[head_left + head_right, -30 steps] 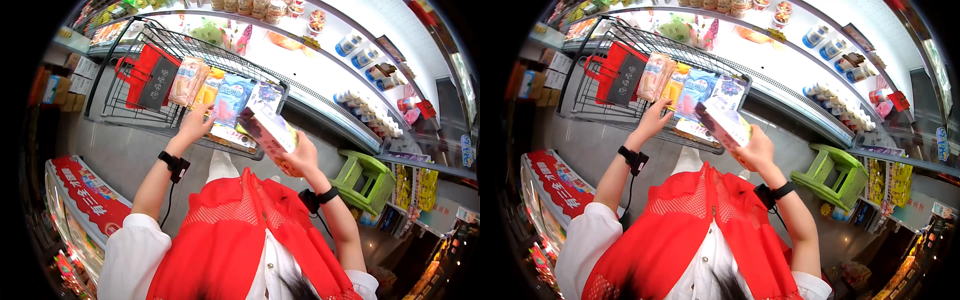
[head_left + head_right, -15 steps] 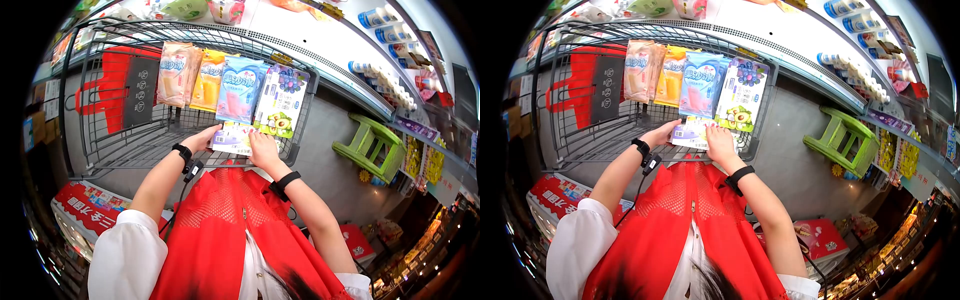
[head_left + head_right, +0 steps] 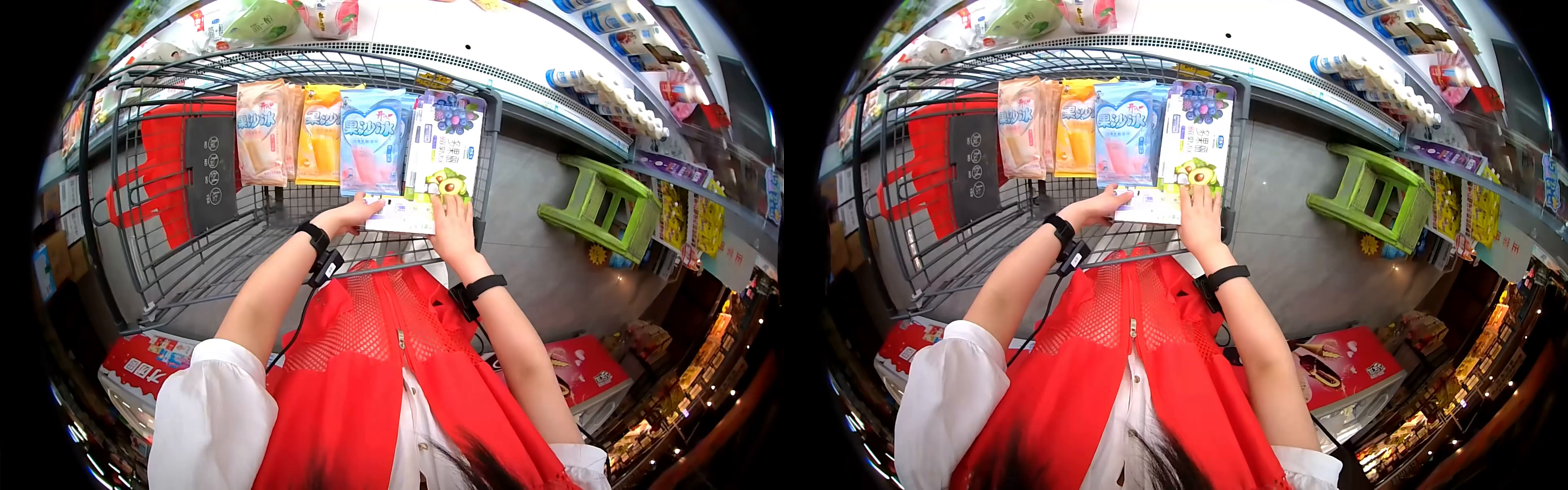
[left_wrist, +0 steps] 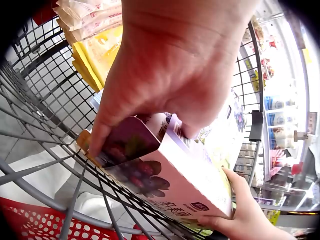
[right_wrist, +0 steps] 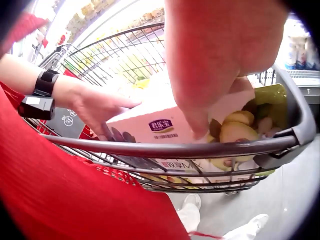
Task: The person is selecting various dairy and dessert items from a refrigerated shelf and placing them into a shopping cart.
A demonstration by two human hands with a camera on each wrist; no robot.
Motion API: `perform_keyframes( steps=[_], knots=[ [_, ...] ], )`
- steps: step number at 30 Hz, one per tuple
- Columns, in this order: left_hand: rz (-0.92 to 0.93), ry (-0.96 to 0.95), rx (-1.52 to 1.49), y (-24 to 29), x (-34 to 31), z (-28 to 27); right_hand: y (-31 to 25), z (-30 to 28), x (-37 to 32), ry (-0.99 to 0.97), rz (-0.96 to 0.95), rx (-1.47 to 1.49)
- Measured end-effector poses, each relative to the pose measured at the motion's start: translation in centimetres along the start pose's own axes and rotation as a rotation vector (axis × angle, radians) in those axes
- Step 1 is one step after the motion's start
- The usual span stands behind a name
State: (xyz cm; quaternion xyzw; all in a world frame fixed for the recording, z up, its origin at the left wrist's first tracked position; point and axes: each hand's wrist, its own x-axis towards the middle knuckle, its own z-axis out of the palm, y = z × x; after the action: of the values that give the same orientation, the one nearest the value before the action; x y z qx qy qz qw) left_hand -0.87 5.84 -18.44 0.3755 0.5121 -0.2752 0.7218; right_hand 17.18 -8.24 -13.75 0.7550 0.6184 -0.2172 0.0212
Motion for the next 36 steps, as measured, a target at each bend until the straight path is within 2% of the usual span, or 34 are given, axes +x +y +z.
perform_keyframes(
  steps=[3, 5, 6, 8, 10, 12, 14, 16, 18, 20, 21, 25, 26, 28, 31, 33, 36],
  knots=[
    [0.017, 0.000, 0.025, -0.6, -0.4, 0.3, 0.0, -0.5, -0.6, -0.029, 0.044, -0.051],
    [0.049, 0.013, 0.141, -1.8, 0.4, 0.4, 0.5, -0.7, -0.9, -0.184, 0.056, -0.086],
    [0.044, -0.025, 0.162, -1.4, -0.5, 0.4, 0.4, -0.9, -0.7, -0.176, 0.060, -0.087],
    [0.218, 0.126, 0.380, -4.1, 2.5, 0.8, 0.1, -1.3, -0.5, -0.189, 0.142, 0.017],
    [0.231, 0.096, 0.389, -3.7, 1.9, 1.0, 0.1, -1.1, -0.2, -0.224, 0.166, 0.017],
    [0.205, 0.112, 0.374, -3.1, 1.7, 0.9, 0.4, -1.3, 0.3, -0.246, 0.190, 0.010],
    [0.253, 0.153, 0.391, -2.2, 0.7, 0.7, 0.8, -1.9, 0.4, -0.272, 0.181, 0.021],
    [0.215, 0.090, 0.435, -1.1, -1.2, -0.1, 1.3, -3.0, -0.4, -0.237, 0.175, 0.034],
    [0.273, 0.116, 0.443, -1.2, -2.5, -0.6, 2.3, -4.3, -1.5, -0.054, 0.148, 0.074],
    [0.379, 0.127, 0.358, -1.4, -3.5, -1.4, 4.2, -5.8, -3.3, 0.131, 0.136, 0.109],
    [0.315, 0.131, 0.252, -1.8, -3.4, -1.6, 5.6, -6.3, -4.5, 0.205, 0.140, 0.102],
    [0.408, 0.192, 0.151, -0.5, -7.5, -1.3, 13.7, -5.6, -12.0, 0.422, 0.335, 0.208],
    [0.357, 0.252, 0.160, 0.0, -8.0, -1.1, 16.2, -4.5, -14.4, 0.408, 0.424, 0.208],
    [0.360, 0.312, -0.042, 0.1, -8.2, -0.7, 21.2, -1.1, -19.7, 0.377, 0.570, 0.243],
    [0.524, 0.346, -0.440, 1.4, -9.7, 2.5, 27.0, 4.7, -28.1, 0.266, 0.791, 0.378],
    [0.610, 0.372, -0.650, 2.4, -9.7, 4.6, 30.2, 9.2, -33.3, 0.098, 0.913, 0.468],
    [0.708, 0.348, -0.859, 4.1, -8.5, 9.1, 32.2, 10.2, -39.9, -0.110, 1.075, 0.618]
  ],
)
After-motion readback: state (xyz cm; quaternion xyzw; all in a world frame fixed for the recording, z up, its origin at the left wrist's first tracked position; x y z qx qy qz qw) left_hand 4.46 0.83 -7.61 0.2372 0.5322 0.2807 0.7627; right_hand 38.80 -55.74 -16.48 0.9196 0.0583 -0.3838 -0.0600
